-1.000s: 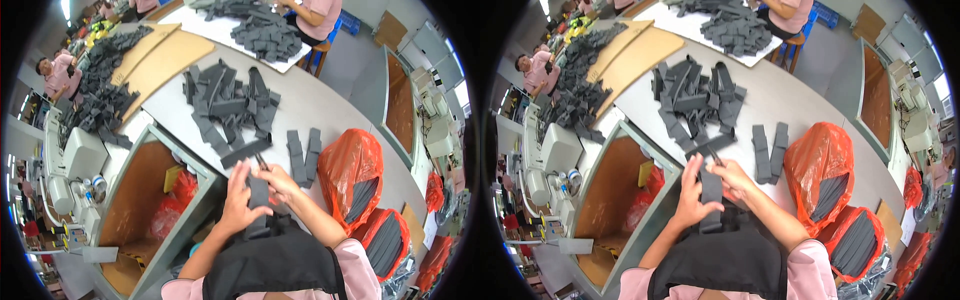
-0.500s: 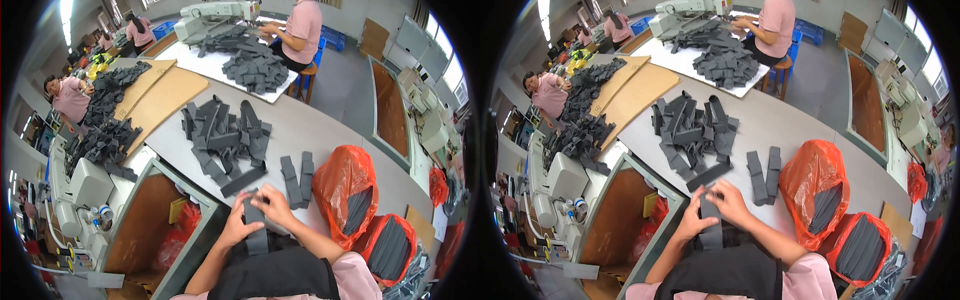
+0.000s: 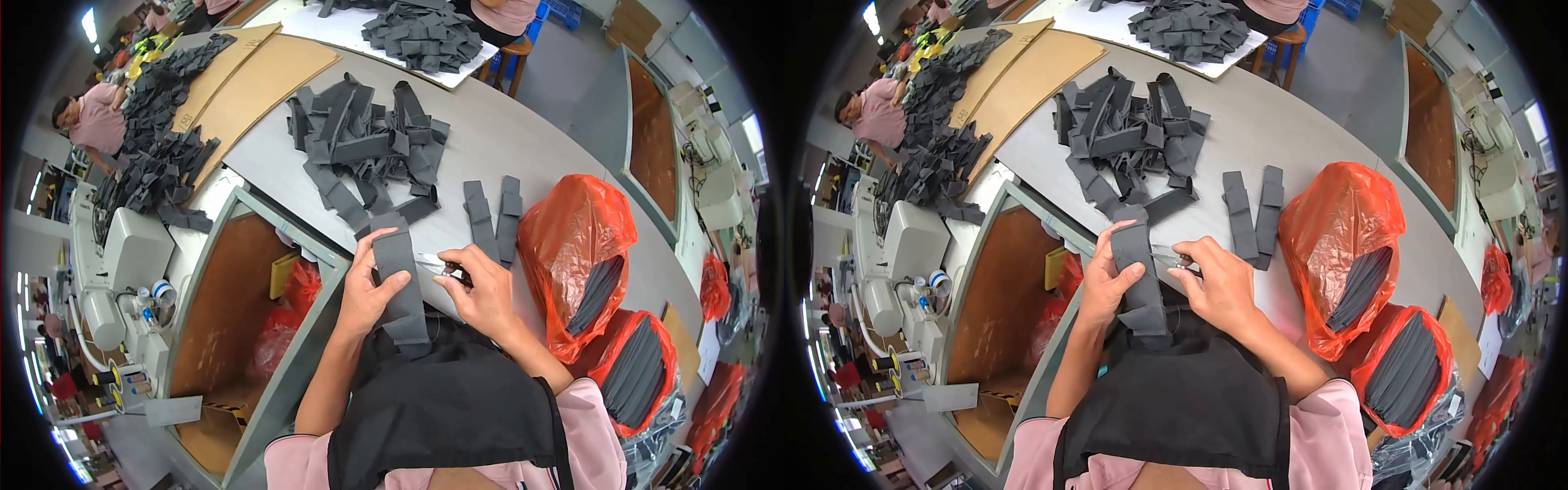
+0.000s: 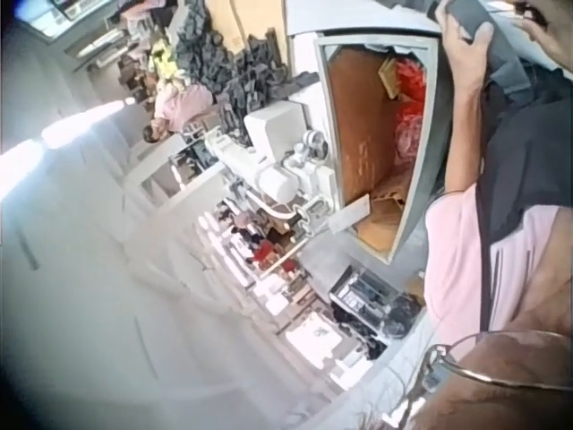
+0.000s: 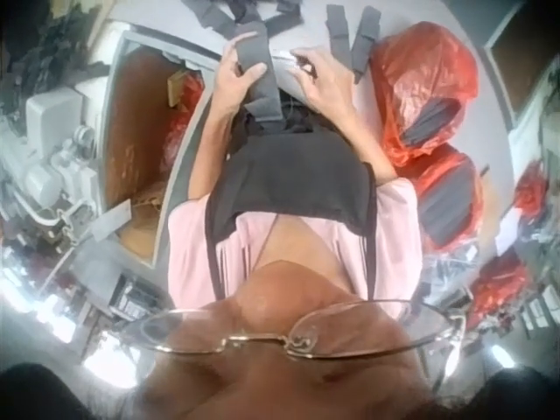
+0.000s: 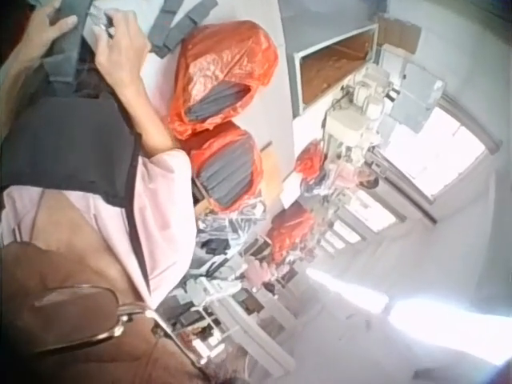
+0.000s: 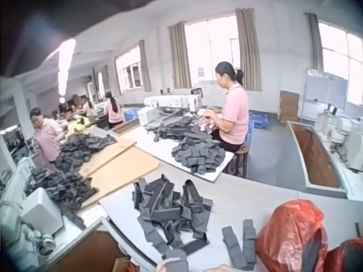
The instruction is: Trim and organize small gray flexible industrial components using a small pair of snips.
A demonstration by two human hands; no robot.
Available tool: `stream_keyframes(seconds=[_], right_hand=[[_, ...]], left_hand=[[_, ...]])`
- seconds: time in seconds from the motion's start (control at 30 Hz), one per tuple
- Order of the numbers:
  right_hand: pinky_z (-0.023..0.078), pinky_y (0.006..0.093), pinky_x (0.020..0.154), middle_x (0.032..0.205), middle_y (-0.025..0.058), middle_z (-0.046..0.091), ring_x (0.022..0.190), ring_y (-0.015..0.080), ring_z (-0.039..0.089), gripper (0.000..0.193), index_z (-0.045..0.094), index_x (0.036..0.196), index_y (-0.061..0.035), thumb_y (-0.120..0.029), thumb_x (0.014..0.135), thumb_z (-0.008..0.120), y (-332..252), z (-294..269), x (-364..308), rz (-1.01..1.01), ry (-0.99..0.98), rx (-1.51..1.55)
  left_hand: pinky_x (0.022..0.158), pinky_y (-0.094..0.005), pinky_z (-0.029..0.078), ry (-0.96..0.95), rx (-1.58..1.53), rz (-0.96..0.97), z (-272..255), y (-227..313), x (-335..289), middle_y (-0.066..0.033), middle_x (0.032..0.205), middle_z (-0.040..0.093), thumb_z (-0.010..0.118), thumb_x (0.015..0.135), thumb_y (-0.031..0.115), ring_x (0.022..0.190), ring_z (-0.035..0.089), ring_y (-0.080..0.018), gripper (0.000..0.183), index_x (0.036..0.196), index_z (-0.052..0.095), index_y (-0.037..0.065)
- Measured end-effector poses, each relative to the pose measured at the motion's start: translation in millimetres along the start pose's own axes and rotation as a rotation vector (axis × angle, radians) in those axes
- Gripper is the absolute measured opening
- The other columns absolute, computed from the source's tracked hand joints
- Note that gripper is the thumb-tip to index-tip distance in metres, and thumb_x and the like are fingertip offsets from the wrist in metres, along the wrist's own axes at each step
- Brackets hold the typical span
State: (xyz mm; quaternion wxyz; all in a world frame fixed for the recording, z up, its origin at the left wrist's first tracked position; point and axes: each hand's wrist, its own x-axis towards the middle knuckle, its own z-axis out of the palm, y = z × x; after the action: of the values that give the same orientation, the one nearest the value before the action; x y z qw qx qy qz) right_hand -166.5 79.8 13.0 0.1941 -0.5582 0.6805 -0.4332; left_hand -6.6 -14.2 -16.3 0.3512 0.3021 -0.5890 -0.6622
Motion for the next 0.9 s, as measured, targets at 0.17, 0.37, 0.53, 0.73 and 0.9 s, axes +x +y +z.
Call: stream_keyframes(seconds=[0.17,0.37,0.53,0.73,0.9], right_hand=[[0.046,0.0292,0.053,0.075,0.0078,0.062,0.063,0.0196,0.062,0.023,0.061,0.096,-0.0045,-0.008,0.074,0.069,1.6,-1.1,5.1,-0.125,0.019,-0.08],[0.047,0.0309,0.057,0.076,0.009,0.063,0.065,0.0235,0.062,0.021,0.062,0.092,-0.004,-0.008,0.073,0.069,3.7,4.2,7.7,-0.202,0.078,-0.118],[0.046,0.0309,0.059,0.075,0.0085,0.064,0.065,0.0238,0.062,0.019,0.064,0.09,-0.0039,-0.007,0.072,0.069,7.5,6.0,4.3,-0.211,0.126,-0.074],[0.045,0.0281,0.056,0.073,0.0098,0.063,0.059,0.0199,0.059,0.02,0.063,0.091,-0.0031,-0.006,0.072,0.07,9.1,3.9,1.5,-0.055,0.024,-0.018],[0.043,0.0278,0.053,0.078,0.0089,0.056,0.06,0.0181,0.054,0.023,0.06,0.093,-0.003,-0.005,0.072,0.069,0.5,-0.8,5.2,-0.076,-0.075,0.051]], left_hand=[[0.093,-0.0284,0.037,-0.024,0.041,0.016,2.0,2.4,0.3,-0.0079,0.127,0.04,0.069,0.077,0.019,0.112,0.044,-0.0169,0.039,0.107,0.057,-0.002],[0.093,-0.0286,0.037,-0.054,0.042,0.012,-3.7,2.7,0.1,-0.0078,0.127,0.04,0.069,0.077,0.017,0.112,0.044,-0.017,0.037,0.106,0.058,-0.002],[0.099,-0.0311,0.031,-0.119,0.097,-0.025,-8.0,1.9,0.8,-0.0086,0.131,0.035,0.069,0.077,0.018,0.12,0.036,-0.018,0.042,0.112,0.056,-0.001],[0.097,-0.0314,0.033,-0.121,0.184,0.054,-7.6,4.3,1.7,-0.0103,0.127,0.041,0.07,0.074,0.015,0.116,0.042,-0.0209,0.037,0.105,0.058,-0.001],[0.099,-0.0336,0.031,-0.165,0.197,0.052,-7.8,9.2,0.3,-0.0106,0.127,0.042,0.07,0.073,0.016,0.117,0.041,-0.0229,0.037,0.105,0.058,0.001]])
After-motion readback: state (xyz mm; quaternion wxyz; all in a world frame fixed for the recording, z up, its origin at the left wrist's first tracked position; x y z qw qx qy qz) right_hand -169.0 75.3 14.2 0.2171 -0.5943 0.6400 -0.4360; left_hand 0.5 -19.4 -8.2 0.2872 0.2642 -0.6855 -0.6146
